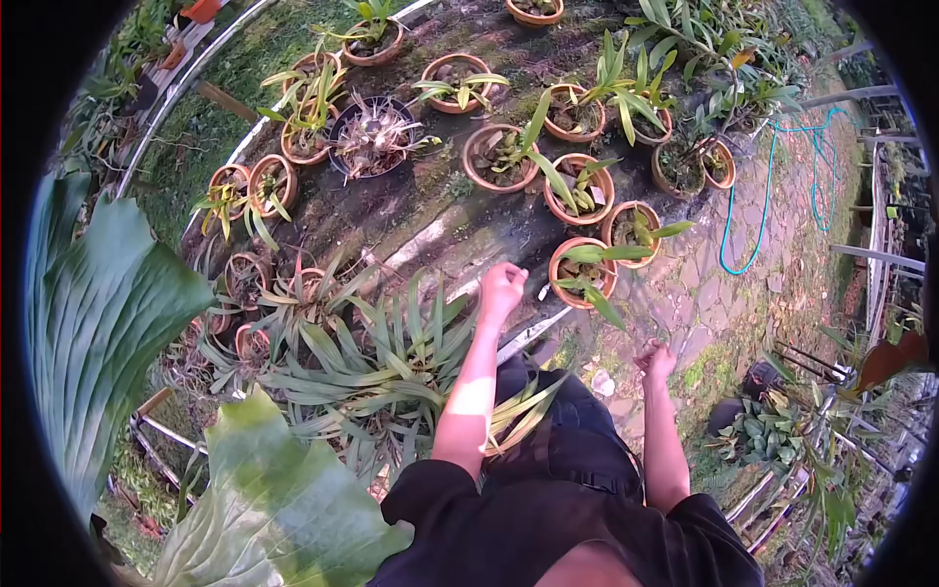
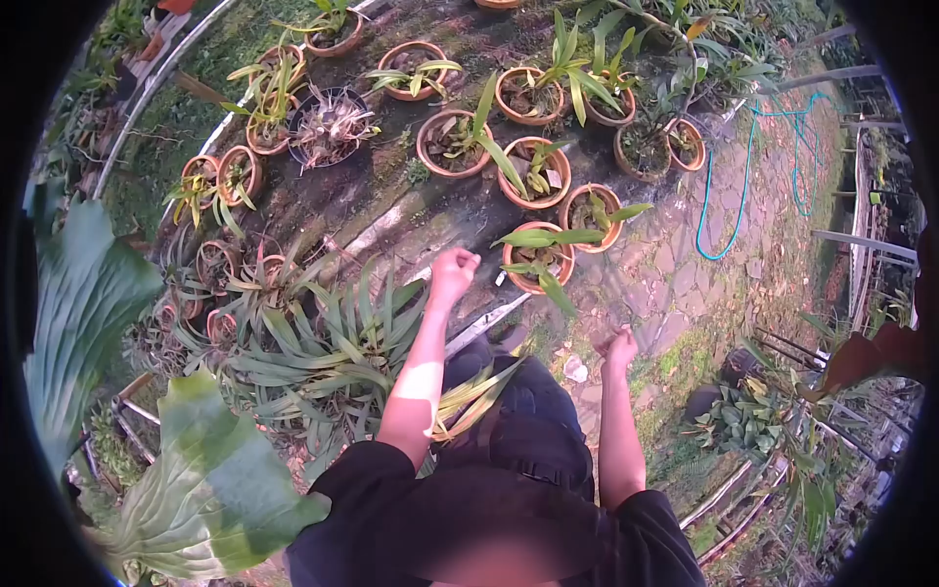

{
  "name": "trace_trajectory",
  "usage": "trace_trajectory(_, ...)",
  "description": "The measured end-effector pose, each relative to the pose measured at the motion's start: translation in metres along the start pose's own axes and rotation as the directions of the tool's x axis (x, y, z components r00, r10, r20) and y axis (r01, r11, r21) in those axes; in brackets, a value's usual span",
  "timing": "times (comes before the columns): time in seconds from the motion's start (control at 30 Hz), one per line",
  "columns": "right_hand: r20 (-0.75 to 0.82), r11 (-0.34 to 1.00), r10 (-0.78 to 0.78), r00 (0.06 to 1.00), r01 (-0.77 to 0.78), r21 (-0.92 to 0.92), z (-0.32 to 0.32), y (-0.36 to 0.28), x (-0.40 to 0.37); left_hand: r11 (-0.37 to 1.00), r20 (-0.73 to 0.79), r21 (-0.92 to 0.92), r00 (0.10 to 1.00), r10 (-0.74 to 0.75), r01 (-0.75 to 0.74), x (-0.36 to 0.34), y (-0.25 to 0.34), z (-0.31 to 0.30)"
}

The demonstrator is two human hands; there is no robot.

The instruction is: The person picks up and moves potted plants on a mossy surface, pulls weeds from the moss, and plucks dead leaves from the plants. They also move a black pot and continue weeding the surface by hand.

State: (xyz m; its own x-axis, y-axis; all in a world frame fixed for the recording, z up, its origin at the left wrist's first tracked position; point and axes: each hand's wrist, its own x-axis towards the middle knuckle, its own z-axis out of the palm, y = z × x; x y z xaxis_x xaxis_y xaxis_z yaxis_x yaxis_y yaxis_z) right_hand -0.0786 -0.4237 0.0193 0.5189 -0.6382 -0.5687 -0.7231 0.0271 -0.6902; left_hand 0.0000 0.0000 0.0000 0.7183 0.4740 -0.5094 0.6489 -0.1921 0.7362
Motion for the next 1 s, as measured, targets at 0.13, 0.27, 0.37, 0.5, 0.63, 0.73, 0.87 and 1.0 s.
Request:
trace_trajectory(0.13, -0.089, 0.779, -0.483, 0.871, 0.381, -0.498, -0.051, 0.052, 0.038, 0.998, -0.358, 0.063, 0.933, 0.033, -0.011, 0.054, -0.007, -0.028)
trace_trajectory(0.27, 0.120, 0.838, -0.115, 0.986, 0.161, -0.521, -0.042, 0.018, 0.010, 0.974, -0.353, -0.197, 0.935, 0.040, -0.116, 0.137, -0.010, -0.020)
trace_trajectory(0.37, 0.272, 0.884, 0.041, 0.961, 0.092, -0.458, -0.014, -0.006, -0.023, 0.774, -0.073, -0.634, 0.995, -0.070, 0.007, 0.128, 0.037, -0.018)
trace_trajectory(0.5, 0.399, 0.827, 0.028, 0.916, 0.203, -0.524, 0.012, 0.002, -0.024, 0.701, 0.101, -0.709, 0.995, -0.003, 0.074, 0.140, 0.037, -0.005)
trace_trajectory(0.63, 0.429, 0.844, 0.074, 0.900, 0.173, -0.508, 0.028, -0.005, -0.037, 0.626, 0.080, -0.777, 0.997, -0.010, 0.069, 0.148, 0.035, 0.000)
trace_trajectory(0.73, 0.464, 0.856, 0.072, 0.883, 0.184, -0.484, 0.039, -0.011, -0.036, 0.606, -0.018, -0.795, 0.997, -0.071, 0.029, 0.131, 0.033, 0.001)
trace_trajectory(0.87, 0.540, 0.883, 0.056, 0.840, 0.211, -0.420, 0.046, -0.014, -0.019, 0.459, -0.112, -0.888, 0.979, -0.168, -0.023, 0.076, 0.007, -0.014)
trace_trajectory(1.0, 0.597, 0.921, 0.062, 0.800, 0.184, -0.343, 0.074, -0.032, -0.012, 0.458, -0.214, -0.887, 0.930, -0.298, -0.057, 0.010, -0.028, -0.048)
